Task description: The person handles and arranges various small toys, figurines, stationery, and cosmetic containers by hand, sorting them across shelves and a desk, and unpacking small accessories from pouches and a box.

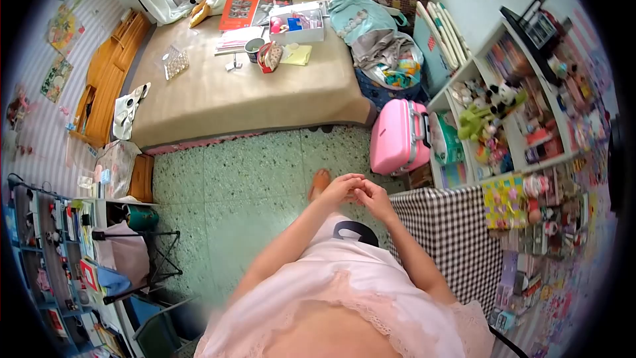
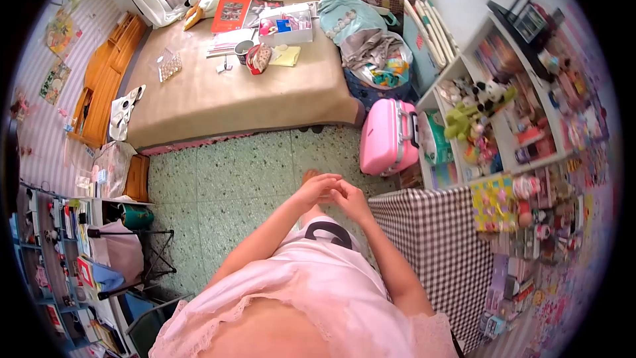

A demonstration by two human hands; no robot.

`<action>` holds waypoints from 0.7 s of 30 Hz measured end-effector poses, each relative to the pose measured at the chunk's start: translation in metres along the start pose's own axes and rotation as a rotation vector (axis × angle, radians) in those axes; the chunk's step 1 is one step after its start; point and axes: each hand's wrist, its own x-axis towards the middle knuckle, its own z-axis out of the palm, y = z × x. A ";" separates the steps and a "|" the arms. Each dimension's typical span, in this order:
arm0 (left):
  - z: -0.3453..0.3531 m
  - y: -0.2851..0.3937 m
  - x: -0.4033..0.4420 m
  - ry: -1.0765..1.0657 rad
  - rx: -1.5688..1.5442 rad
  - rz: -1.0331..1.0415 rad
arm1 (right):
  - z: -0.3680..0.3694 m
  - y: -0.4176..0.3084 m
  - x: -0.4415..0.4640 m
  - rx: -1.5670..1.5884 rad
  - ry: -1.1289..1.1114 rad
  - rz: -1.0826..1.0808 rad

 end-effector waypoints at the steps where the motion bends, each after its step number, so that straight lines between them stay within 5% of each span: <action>1: -0.014 0.018 0.007 0.003 -0.044 -0.007 | 0.001 -0.002 0.025 0.001 -0.004 -0.003; 9: -0.151 0.187 0.070 0.160 -0.057 0.077 | 0.018 -0.062 0.251 -0.188 -0.105 -0.133; 11: -0.179 0.210 0.085 0.276 -0.098 0.259 | 0.029 -0.083 0.294 -0.120 -0.119 -0.160; 21: -0.274 0.307 0.183 0.194 -0.257 0.106 | 0.052 -0.116 0.473 -0.146 -0.252 -0.051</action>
